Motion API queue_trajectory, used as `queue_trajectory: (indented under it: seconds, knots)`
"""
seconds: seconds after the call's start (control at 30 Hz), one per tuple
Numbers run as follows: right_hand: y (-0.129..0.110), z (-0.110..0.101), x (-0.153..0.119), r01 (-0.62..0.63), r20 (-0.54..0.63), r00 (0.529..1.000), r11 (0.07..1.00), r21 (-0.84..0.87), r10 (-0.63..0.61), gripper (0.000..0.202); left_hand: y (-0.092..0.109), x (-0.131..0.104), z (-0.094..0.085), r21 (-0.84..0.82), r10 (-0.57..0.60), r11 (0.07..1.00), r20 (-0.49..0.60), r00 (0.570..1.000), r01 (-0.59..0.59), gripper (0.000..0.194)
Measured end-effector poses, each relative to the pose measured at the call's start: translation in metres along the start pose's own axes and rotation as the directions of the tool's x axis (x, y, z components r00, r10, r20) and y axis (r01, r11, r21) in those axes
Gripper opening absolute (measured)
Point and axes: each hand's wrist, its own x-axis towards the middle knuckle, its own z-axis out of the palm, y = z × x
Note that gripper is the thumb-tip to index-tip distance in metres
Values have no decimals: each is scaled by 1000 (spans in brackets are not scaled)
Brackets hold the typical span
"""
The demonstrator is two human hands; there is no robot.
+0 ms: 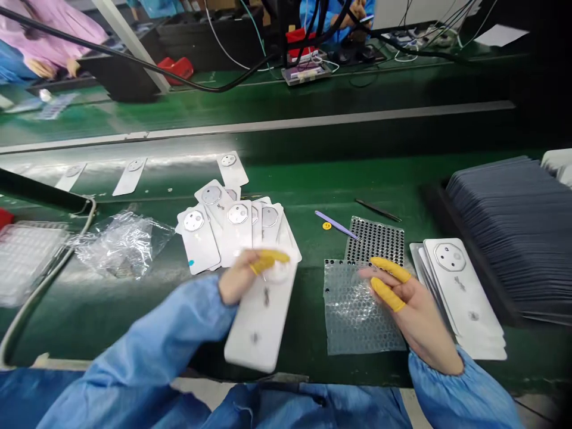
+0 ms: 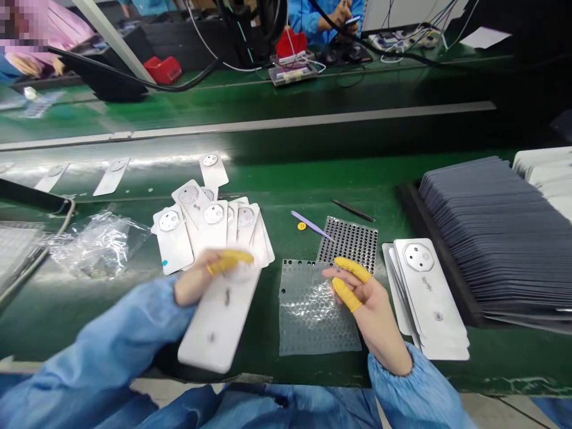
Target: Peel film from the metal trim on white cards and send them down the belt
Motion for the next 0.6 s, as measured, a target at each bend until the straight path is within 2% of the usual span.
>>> queue_trajectory:
  seconds: [0.03, 0.1, 0.2, 0.27, 0.33, 0.4, 0.47, 0.53, 0.6]
  knots:
    - [4, 4, 2, 1, 18, 1000, 1000, -5, 0, 43, -9, -24, 12, -37, -97, 994, 89, 991, 100, 36]
    - [15, 13, 5, 27, 88, 996, 998, -56, -22, 42, -25, -54, 34, -69, -195, 975, 200, 960, 212, 43]
    - [31, 22, 6, 185, 170, 974, 953, -238, -147, 41, -39, -66, 53, -37, -207, 976, 126, 970, 213, 44]
    - [35, 27, 2, 345, 142, 938, 818, -460, -315, 40, -44, -65, 57, -10, -203, 979, 43, 978, 203, 36]
    - [33, 34, -6, 485, 162, 847, 611, -626, -506, 37, -49, -63, 57, -14, -204, 979, 13, 979, 204, 30]
    - [27, 43, -14, 625, 300, 746, 470, -623, -594, 33, -52, -61, 57, -28, -202, 979, 8, 979, 203, 28]
    - [23, 53, -19, 737, 472, 670, 434, -519, -573, 33, -53, -60, 57, -55, -193, 979, 46, 980, 195, 28]
    - [20, 61, -20, 779, 573, 627, 442, -445, -528, 34, -52, -58, 57, -112, -170, 977, 109, 979, 182, 29]
    - [18, 65, -16, 776, 597, 626, 476, -414, -502, 32, -50, -58, 56, -173, -127, 972, 167, 978, 156, 29]
